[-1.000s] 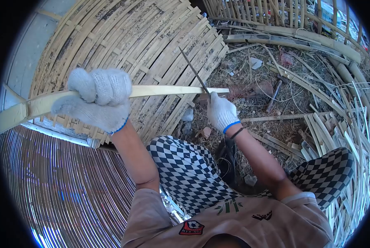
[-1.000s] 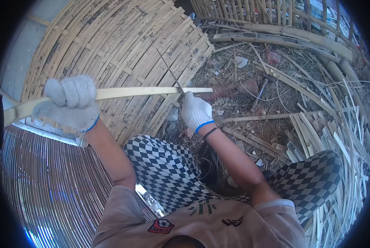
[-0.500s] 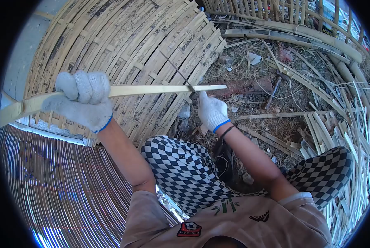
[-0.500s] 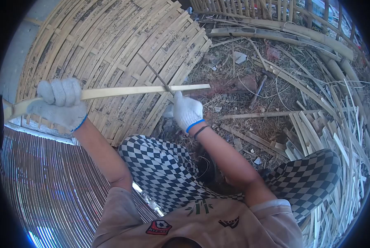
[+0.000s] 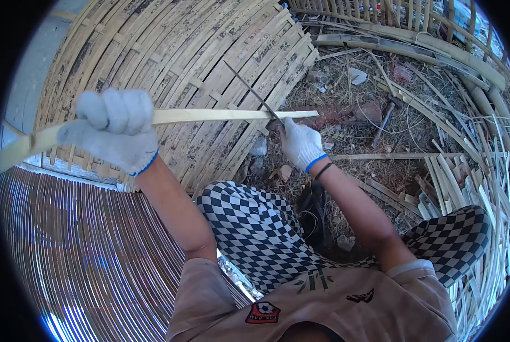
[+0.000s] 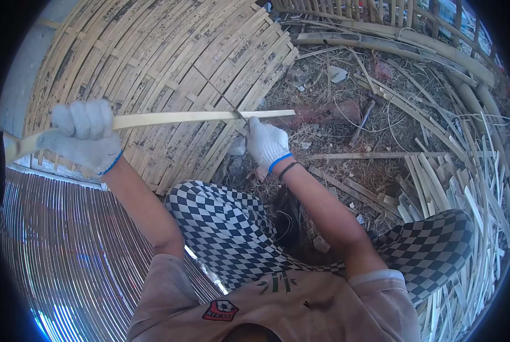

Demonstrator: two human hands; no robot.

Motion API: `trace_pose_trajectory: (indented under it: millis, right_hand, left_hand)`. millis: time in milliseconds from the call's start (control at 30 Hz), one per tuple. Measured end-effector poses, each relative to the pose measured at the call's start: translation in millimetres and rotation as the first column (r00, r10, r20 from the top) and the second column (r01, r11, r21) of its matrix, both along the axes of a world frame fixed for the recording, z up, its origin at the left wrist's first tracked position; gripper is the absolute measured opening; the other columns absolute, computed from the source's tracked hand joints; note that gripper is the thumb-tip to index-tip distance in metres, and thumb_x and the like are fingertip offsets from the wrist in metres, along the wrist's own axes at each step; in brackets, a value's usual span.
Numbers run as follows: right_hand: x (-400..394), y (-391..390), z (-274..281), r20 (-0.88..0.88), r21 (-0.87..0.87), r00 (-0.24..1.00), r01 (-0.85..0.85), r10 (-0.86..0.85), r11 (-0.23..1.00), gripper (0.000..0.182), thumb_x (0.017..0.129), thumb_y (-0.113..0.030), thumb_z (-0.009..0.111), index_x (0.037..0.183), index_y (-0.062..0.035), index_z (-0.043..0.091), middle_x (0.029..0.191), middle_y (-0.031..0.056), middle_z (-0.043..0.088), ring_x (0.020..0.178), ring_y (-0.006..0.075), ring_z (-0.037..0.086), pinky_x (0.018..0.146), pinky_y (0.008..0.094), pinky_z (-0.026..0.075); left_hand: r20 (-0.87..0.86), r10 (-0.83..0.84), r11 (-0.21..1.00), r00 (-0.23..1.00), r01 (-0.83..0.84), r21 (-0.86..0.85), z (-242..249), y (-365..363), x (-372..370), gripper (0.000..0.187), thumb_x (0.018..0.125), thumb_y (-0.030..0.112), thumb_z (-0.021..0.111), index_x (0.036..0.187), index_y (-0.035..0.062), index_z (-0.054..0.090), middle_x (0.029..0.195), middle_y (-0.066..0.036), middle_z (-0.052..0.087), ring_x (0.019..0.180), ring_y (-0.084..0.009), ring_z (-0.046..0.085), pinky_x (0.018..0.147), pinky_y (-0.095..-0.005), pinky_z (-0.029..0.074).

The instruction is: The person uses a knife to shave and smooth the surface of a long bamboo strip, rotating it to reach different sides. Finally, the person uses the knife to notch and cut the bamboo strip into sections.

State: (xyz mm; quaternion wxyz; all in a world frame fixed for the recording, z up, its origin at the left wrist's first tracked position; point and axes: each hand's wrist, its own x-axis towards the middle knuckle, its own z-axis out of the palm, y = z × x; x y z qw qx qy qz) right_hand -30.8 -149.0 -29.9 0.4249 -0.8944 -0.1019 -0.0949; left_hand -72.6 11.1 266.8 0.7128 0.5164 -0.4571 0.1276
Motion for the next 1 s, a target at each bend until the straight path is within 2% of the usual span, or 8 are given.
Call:
trace_pose_trajectory:
  millis: [167,267,367,467,567,667,867,1000]
  right_hand:
    - [-25,-8,31,-0.057,-0.058,0.998,-0.012,0.009,0.998,0.019,0.098,-0.019,0.054,0.105,-0.0016,0.058,0.084,0.0237,0.073,0.08,0.0407,0.074,0.067,0.0507,0.058]
    - [-43,3,67,-0.02,0.003,1.0,-0.004,0.004,1.0,0.018,0.098,-0.02,0.058,0.104,-0.004,0.054,0.068,0.0182,0.067,0.068,0.0387,0.071,0.059,0.0513,0.054]
    - [-71,1,97,0.162,0.044,0.98,-0.127,0.119,0.991,0.017,0.096,-0.018,0.059,0.103,-0.0046,0.052,0.068,0.0158,0.067,0.067,0.0365,0.071,0.057,0.0495,0.053]
    - [-42,11,58,0.286,0.123,0.956,-0.104,0.065,0.987,0.017,0.096,-0.018,0.058,0.105,-0.0051,0.052,0.07,0.016,0.068,0.067,0.0369,0.071,0.057,0.0501,0.053]
    - [8,3,-17,-0.092,-0.029,0.996,0.0,-0.003,1.0,0.019,0.098,-0.02,0.054,0.108,-0.0034,0.056,0.08,0.0206,0.073,0.076,0.0406,0.073,0.066,0.0515,0.057]
    - [11,-4,-64,-0.084,-0.087,0.993,0.07,-0.078,0.994,0.02,0.1,-0.021,0.054,0.107,-0.0026,0.057,0.081,0.0227,0.073,0.08,0.0422,0.073,0.07,0.0543,0.057]
    - [-23,9,27,-0.031,-0.021,1.0,0.003,-0.004,1.0,0.017,0.1,-0.022,0.055,0.105,-0.0049,0.055,0.074,0.0202,0.07,0.073,0.0398,0.071,0.063,0.0523,0.055]
    - [-41,12,64,0.17,0.014,0.982,-0.08,0.077,0.997,0.018,0.099,-0.022,0.057,0.107,-0.0068,0.053,0.071,0.0169,0.069,0.066,0.0369,0.07,0.056,0.051,0.053]
  left_hand:
    - [-0.03,-0.073,0.996,0.997,0.075,0.052,2,-9,-2,0.066,0.094,0.08,0.037,0.064,0.0214,0.033,0.05,0.005,0.027,0.04,-0.0078,0.023,0.039,-0.0256,0.024]
    - [-0.012,-0.062,0.997,0.998,0.063,0.052,2,-9,1,0.066,0.093,0.081,0.039,0.064,0.0215,0.034,0.05,0.005,0.028,0.039,-0.0077,0.023,0.038,-0.0254,0.024]
    - [-0.024,-0.072,0.997,0.997,0.073,0.03,2,-3,3,0.066,0.092,0.081,0.044,0.065,0.0213,0.035,0.048,0.005,0.03,0.037,-0.0082,0.021,0.036,-0.0255,0.022]
    - [-0.019,-0.038,0.998,0.999,0.039,0.057,4,-1,4,0.066,0.092,0.08,0.046,0.065,0.0214,0.035,0.049,0.006,0.03,0.038,-0.0082,0.022,0.036,-0.0257,0.022]
    - [-0.013,0.038,0.999,0.999,-0.038,0.033,0,-1,2,0.066,0.093,0.08,0.04,0.063,0.0218,0.033,0.048,0.006,0.029,0.038,-0.0079,0.021,0.036,-0.0258,0.021]
    - [-0.006,0.026,1.0,1.0,-0.026,0.015,3,2,8,0.069,0.095,0.082,0.025,0.061,0.0224,0.031,0.047,0.006,0.027,0.037,-0.0074,0.018,0.035,-0.0251,0.02]
    - [-0.017,-0.05,0.999,0.999,0.05,0.021,4,8,11,0.071,0.095,0.083,0.021,0.061,0.0217,0.032,0.047,0.005,0.027,0.037,-0.0077,0.019,0.035,-0.025,0.02]
    - [0.013,-0.097,0.994,0.995,0.097,0.052,5,8,8,0.072,0.093,0.085,0.02,0.062,0.0209,0.032,0.048,0.005,0.027,0.037,-0.0078,0.019,0.035,-0.0254,0.021]
